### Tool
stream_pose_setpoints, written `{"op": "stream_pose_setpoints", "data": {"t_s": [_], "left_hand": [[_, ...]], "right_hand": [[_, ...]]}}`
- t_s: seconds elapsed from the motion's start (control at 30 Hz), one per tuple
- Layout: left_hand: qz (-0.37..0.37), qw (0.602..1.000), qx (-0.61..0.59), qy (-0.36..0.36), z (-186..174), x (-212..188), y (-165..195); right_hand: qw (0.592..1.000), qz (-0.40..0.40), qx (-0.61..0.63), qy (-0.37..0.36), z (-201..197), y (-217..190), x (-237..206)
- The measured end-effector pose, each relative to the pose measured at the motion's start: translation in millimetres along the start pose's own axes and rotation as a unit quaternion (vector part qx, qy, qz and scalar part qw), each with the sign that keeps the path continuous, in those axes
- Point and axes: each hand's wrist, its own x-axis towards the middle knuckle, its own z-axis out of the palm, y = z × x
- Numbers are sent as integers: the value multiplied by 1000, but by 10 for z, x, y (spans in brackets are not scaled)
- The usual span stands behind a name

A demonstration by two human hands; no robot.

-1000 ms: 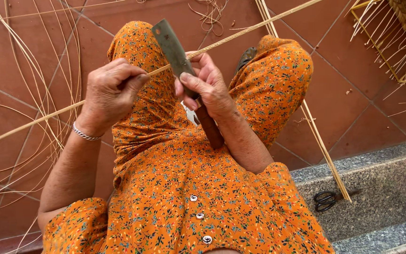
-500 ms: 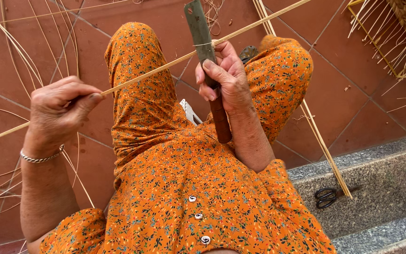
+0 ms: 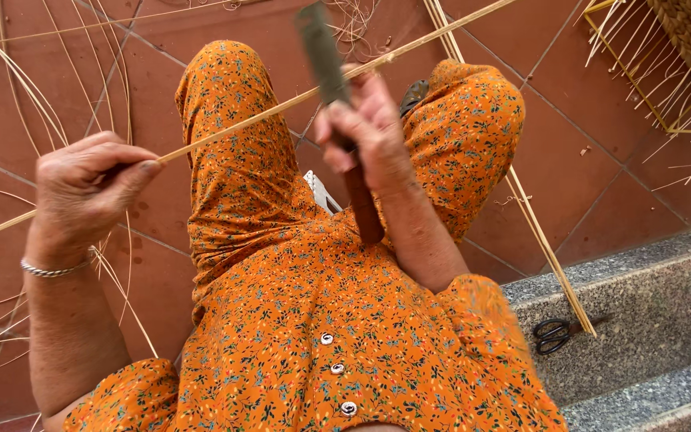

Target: The person sits on the floor and splits and shaves long rattan strips with a knife, drawing each strip against the blade to thin and smooth it, then sets finished strips aside and picks up the next one. Woven basket frames are visible nearby.

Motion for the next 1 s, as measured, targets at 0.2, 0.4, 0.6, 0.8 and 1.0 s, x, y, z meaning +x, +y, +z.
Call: {"op": "stream_pose_setpoints", "data": {"t_s": [0.2, 0.4, 0.6, 0.8, 1.0], "left_hand": [[-9, 999, -43, -4, 85, 57, -34], [-27, 998, -61, -16, -178, -78, -194], [-32, 998, -57, -21, -387, -162, -312], [-72, 996, -49, -6, -498, -279, -348], [-95, 995, 10, -14, -687, -390, -687]], "right_hand": [[998, 44, 29, -40, 109, 203, -16], [999, -1, 48, -24, -130, 28, -8], [999, -8, 40, -22, -176, -16, -24], [999, -26, 30, 2, -211, -30, -15], [997, -67, 9, 41, -327, -186, -5]]}}
